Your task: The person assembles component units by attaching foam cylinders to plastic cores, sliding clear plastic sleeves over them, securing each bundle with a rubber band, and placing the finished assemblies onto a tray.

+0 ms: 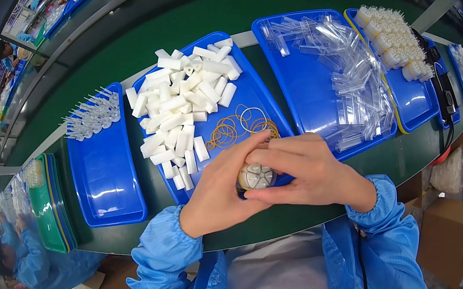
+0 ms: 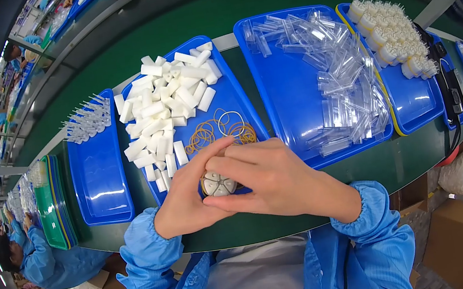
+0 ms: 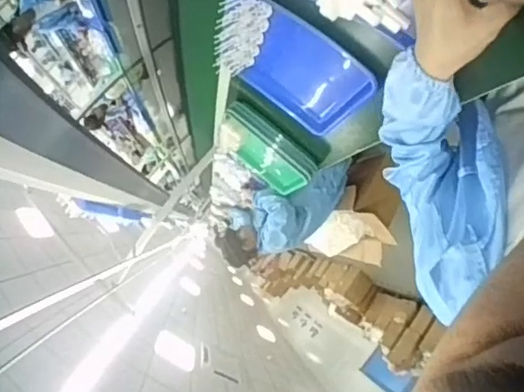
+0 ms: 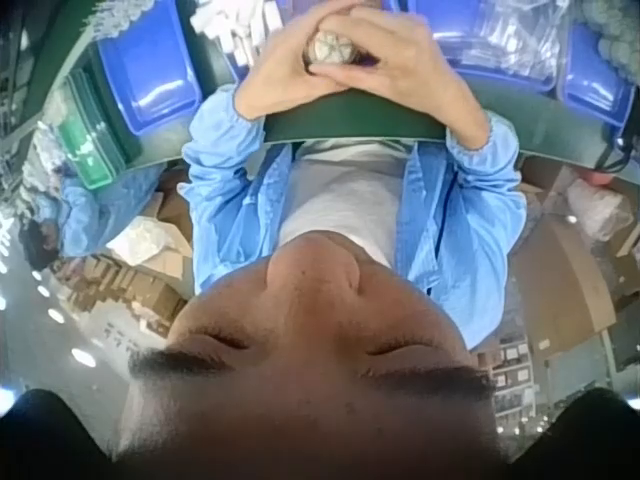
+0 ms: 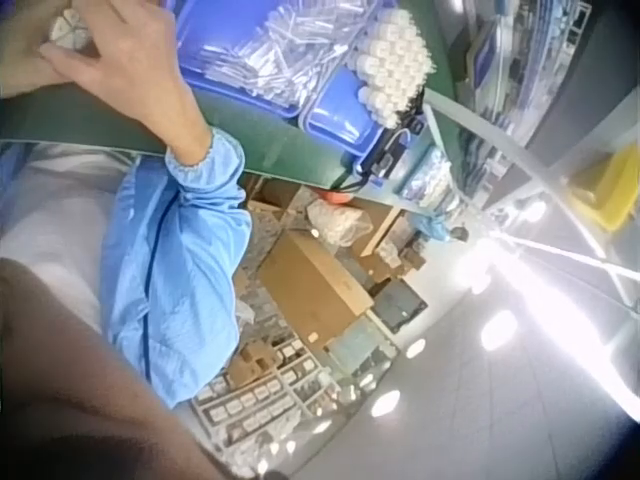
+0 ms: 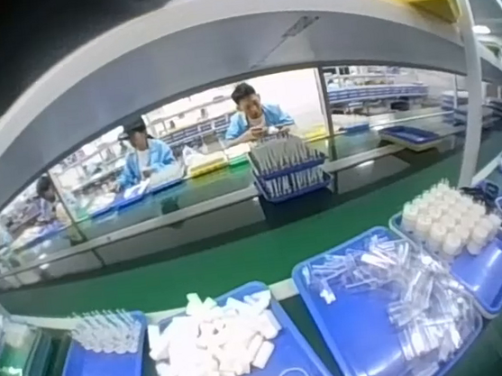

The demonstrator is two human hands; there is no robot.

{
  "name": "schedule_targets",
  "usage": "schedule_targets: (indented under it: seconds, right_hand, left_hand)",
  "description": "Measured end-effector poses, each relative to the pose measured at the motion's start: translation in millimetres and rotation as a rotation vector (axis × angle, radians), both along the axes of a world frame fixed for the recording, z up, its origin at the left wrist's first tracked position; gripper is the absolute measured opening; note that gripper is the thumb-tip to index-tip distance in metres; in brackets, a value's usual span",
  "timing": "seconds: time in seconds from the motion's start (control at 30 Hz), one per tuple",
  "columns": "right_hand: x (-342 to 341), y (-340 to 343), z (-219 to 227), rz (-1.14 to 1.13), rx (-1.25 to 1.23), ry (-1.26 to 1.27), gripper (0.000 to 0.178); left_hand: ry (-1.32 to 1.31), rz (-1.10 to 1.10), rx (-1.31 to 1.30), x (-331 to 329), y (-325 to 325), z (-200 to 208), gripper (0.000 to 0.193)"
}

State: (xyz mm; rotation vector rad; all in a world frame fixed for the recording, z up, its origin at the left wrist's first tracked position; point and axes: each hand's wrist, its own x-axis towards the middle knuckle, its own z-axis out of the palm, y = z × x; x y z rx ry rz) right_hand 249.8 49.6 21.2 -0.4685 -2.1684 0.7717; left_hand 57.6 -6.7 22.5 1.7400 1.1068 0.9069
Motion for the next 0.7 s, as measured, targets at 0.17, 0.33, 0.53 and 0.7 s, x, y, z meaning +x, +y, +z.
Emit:
schedule_targets:
  seconds: [0.17,0.33,0.53,0.7]
  right_hand:
    - [-5,-5,-6,-0.012,-0.003,-0.015,0.044]
    - [-3,-7,-6,0.025,-0.061,-0.026,0.036]
    - [-3,-2,-2,-0.067,-0.034,0.084,0.038]
    - [-7,-6,-10,-0.055,-0.04,0.079,0.039]
  left_hand:
    - [0.05,0.024,0.092,3,6,-21,0.056]
    - [-0.032,0.056,0.14,6,3,-28,0.039]
    - [0.086,0.059,0.249,2,8,-22,0.042]
    - [0.042,0.086,0.256,0,1,-24,0.046]
